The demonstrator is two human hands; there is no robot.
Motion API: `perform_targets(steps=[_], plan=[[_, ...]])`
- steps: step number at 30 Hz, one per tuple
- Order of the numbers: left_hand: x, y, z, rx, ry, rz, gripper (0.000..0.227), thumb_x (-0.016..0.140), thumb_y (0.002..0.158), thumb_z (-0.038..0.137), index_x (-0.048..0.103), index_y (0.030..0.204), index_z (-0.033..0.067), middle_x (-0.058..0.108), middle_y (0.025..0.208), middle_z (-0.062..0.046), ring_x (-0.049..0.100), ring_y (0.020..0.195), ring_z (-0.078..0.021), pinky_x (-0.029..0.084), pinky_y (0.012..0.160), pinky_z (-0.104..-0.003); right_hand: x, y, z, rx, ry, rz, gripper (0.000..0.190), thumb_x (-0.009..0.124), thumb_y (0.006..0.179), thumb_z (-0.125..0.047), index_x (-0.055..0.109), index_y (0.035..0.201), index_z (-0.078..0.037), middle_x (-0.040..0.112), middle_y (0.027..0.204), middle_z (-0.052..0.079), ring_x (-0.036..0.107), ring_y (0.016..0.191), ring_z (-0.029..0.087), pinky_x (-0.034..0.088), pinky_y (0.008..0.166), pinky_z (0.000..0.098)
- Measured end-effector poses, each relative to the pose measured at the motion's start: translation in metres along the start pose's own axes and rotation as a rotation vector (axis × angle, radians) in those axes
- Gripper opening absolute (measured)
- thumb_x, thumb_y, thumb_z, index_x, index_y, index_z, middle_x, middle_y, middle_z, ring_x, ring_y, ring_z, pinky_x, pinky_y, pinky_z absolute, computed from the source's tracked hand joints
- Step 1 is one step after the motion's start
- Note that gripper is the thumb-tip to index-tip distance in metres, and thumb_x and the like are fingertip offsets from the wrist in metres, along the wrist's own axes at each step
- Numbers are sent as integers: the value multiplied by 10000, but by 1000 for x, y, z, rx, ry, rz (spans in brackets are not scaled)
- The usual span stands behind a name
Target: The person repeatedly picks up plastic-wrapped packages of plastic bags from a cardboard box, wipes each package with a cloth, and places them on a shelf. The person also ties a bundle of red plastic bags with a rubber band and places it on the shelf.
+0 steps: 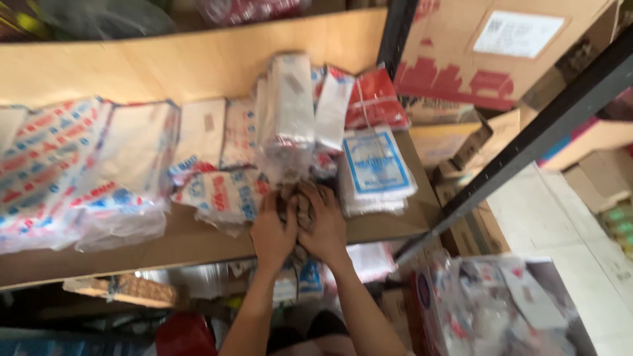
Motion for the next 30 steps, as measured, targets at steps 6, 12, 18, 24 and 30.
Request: perform_targets(steps=[6,12,18,24,30], plan=[[-1,0,3,-23,10,-19,439,574,974,437,627,1190,59,697,1089,-205,686,939,-431,535,754,-511,0,1,0,5,7,5,659,738,726,-161,579,1365,-180,599,1297,175,605,1170,411,525,954,482],[-1,-1,5,-34,32,-23,429,562,970,452,631,1140,64,715,1045,-209,690,909,-440,536,728,-525,-5,2,-4,-22,34,22,646,738,728,-148,583,1355,-163,605,1284,175,605,1170,406,525,948,471],[3,-3,-2,-131,62,-94,402,546,973,447,653,1107,84,731,979,-229,693,917,-436,530,757,-530,-8,0,-8,-4,51,22,654,756,713,-161,586,1345,-165,609,1305,162,609,1187,392,531,943,452],[8,-6,-12,-14,-29,30,341,597,975,372,658,1084,55,719,992,-221,693,899,-423,537,740,-491,-3,0,0,-25,65,61,682,779,694,-126,581,1346,-114,605,1305,177,602,1179,404,526,938,456],[3,-18,-23,169,-255,457,289,545,1026,230,571,1130,-38,601,1079,-199,589,1010,-356,452,929,-427,-3,5,-4,23,710,194,577,749,770,-60,578,1321,-60,567,1339,142,633,1249,328,594,961,457]])
Point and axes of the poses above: each hand's wrist, its own y-axis towards the middle knuckle, its own x-axis out of the palm, z = x × y, the point moved 2 cm from there along y, towards the middle knuckle
